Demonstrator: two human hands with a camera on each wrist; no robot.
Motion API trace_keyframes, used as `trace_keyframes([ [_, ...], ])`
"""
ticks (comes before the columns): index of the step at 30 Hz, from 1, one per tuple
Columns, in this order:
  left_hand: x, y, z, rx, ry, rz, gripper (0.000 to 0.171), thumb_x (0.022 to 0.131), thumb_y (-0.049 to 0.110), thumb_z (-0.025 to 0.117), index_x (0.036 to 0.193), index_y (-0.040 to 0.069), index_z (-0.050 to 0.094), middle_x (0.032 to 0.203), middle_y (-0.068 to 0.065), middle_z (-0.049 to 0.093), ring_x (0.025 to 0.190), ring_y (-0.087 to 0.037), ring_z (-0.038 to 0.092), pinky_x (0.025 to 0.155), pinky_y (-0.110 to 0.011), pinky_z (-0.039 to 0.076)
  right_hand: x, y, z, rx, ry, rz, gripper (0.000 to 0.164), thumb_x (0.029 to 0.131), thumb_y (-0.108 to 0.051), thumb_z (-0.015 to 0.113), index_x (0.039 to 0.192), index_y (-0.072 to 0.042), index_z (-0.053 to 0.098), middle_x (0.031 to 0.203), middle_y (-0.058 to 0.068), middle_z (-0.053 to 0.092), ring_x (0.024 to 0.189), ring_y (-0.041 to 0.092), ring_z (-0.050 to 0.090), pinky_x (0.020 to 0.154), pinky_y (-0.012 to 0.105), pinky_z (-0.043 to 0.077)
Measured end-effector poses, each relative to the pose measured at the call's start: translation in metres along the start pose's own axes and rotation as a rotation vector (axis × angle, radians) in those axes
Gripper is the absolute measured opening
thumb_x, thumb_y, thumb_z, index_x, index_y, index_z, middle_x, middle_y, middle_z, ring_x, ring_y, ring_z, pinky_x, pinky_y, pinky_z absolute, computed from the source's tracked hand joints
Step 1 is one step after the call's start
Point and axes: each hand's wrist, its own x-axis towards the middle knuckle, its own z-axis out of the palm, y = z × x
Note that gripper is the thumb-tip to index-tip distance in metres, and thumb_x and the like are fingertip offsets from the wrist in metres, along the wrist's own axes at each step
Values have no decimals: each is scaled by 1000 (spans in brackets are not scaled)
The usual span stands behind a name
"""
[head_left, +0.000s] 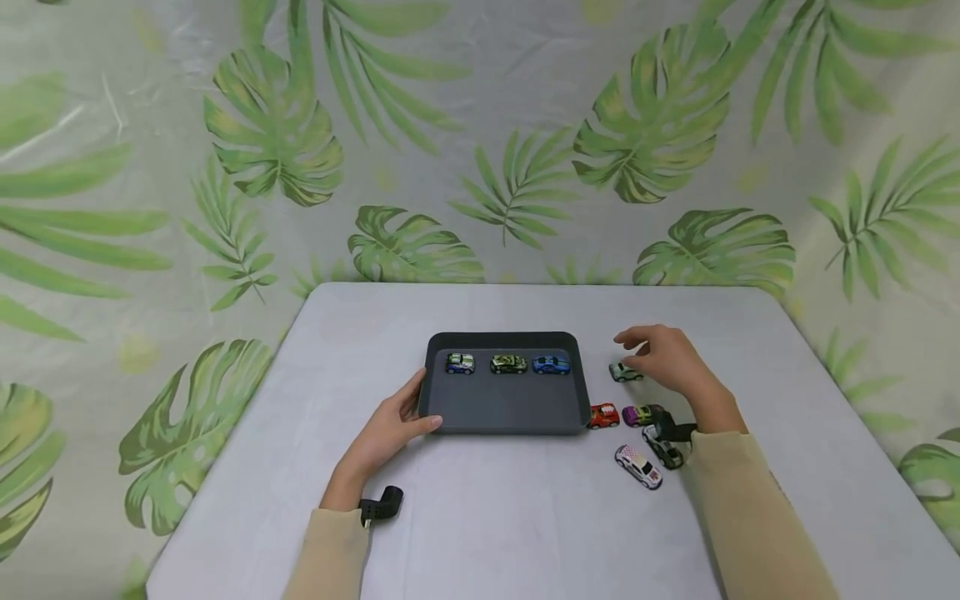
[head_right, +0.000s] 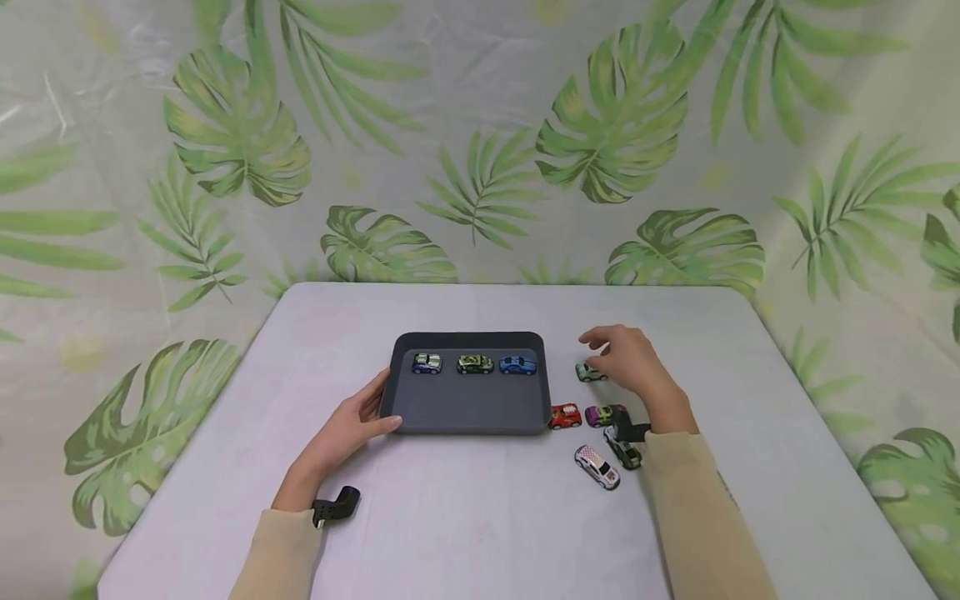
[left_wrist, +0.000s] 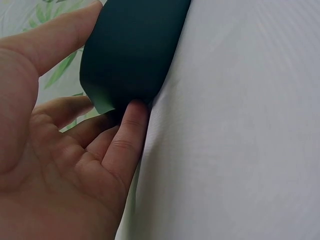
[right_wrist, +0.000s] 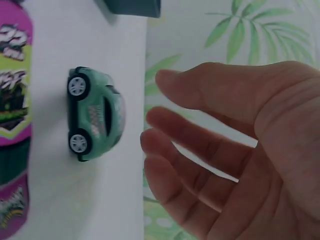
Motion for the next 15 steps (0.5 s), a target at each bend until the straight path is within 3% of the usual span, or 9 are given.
trace_keyframes([
  [10,1,0,0,5,0,4,91,90,27,79,161,32,23,164,6,21,149,-14,25,117,-31,31,6,12,15,-54,-64,105,37,90,-16,75,123,1,70,115,23,68,106,42,61,86,56,52],
  [15,1,0,0,-8,-1,4,92,90,24,79,162,29,22,165,3,20,149,-16,23,118,-34,30,8,9,16,-71,-81,123,38,88,-18,77,120,1,72,111,22,69,84,28,66,75,48,55],
])
